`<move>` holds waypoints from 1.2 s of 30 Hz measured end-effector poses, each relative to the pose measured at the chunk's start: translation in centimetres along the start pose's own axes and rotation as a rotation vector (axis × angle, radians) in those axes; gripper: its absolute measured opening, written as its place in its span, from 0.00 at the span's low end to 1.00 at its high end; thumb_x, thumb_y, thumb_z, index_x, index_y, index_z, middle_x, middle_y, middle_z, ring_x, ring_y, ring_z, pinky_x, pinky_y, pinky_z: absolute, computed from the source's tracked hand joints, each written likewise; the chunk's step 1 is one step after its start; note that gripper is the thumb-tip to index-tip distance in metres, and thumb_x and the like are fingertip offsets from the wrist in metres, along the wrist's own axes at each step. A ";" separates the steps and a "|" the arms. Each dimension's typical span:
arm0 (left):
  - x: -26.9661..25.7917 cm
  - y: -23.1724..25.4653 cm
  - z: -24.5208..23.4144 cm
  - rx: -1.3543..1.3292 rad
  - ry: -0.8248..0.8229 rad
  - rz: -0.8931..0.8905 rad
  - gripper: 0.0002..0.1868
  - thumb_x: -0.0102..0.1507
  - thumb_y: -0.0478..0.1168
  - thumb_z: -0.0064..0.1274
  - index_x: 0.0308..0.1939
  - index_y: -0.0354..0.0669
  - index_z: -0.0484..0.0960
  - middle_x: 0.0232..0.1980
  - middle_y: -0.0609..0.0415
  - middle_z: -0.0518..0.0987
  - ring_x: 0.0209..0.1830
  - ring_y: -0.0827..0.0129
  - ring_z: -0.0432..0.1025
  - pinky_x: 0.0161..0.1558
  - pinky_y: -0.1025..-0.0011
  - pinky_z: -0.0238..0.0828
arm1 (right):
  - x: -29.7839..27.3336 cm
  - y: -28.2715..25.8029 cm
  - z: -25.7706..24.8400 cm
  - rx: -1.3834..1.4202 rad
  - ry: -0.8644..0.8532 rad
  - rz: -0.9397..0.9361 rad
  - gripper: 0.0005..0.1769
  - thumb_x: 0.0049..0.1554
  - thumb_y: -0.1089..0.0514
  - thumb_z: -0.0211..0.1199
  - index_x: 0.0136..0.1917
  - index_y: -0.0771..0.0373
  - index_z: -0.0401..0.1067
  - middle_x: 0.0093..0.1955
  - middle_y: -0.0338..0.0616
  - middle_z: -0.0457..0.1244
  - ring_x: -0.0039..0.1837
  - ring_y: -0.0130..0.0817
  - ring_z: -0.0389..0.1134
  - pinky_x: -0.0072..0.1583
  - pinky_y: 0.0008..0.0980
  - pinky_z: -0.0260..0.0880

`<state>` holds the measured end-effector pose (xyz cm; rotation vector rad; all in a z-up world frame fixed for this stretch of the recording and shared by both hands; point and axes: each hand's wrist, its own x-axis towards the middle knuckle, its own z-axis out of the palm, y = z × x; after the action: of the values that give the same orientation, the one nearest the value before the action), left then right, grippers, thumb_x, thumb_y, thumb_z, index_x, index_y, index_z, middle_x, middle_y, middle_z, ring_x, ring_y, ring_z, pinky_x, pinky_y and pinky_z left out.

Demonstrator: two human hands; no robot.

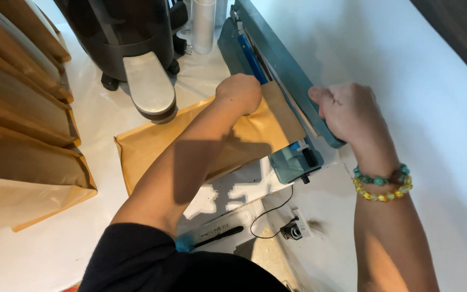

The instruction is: Folding the tops of coffee bags and sealing them using a manual heat sealer

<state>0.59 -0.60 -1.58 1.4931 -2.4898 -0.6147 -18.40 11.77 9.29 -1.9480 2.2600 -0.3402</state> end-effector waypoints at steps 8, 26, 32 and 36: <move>0.3 -0.5 0.4 -0.003 0.016 0.008 0.12 0.62 0.31 0.47 0.39 0.32 0.87 0.37 0.38 0.83 0.43 0.45 0.80 0.46 0.50 0.80 | 0.6 3.2 3.4 0.026 0.015 -0.154 0.37 0.75 0.38 0.50 0.32 0.62 0.74 0.26 0.58 0.63 0.38 0.67 0.69 0.43 0.61 0.67; 1.0 -0.4 -0.3 0.052 -0.013 0.063 0.11 0.62 0.31 0.47 0.36 0.33 0.87 0.34 0.41 0.83 0.41 0.47 0.81 0.45 0.52 0.80 | -0.7 3.6 5.2 -0.218 0.212 -0.292 0.38 0.72 0.33 0.51 0.30 0.61 0.68 0.26 0.58 0.61 0.37 0.66 0.67 0.37 0.58 0.67; 0.9 -0.5 -0.4 0.069 -0.023 0.068 0.11 0.62 0.31 0.47 0.35 0.33 0.87 0.34 0.41 0.83 0.41 0.46 0.80 0.46 0.51 0.80 | -0.4 3.9 5.1 -0.263 0.248 -0.322 0.37 0.71 0.33 0.52 0.29 0.59 0.67 0.26 0.57 0.60 0.37 0.64 0.68 0.37 0.58 0.67; 1.0 -0.5 -0.3 0.078 -0.019 0.058 0.11 0.62 0.31 0.48 0.37 0.33 0.87 0.34 0.41 0.83 0.40 0.48 0.81 0.45 0.52 0.80 | -0.4 3.6 5.1 -0.281 0.266 -0.319 0.37 0.71 0.33 0.52 0.30 0.59 0.68 0.26 0.56 0.60 0.37 0.64 0.68 0.37 0.57 0.68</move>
<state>0.64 -1.74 -1.54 1.4424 -2.5897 -0.5306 -20.52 12.30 3.45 -2.5576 2.2453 -0.3500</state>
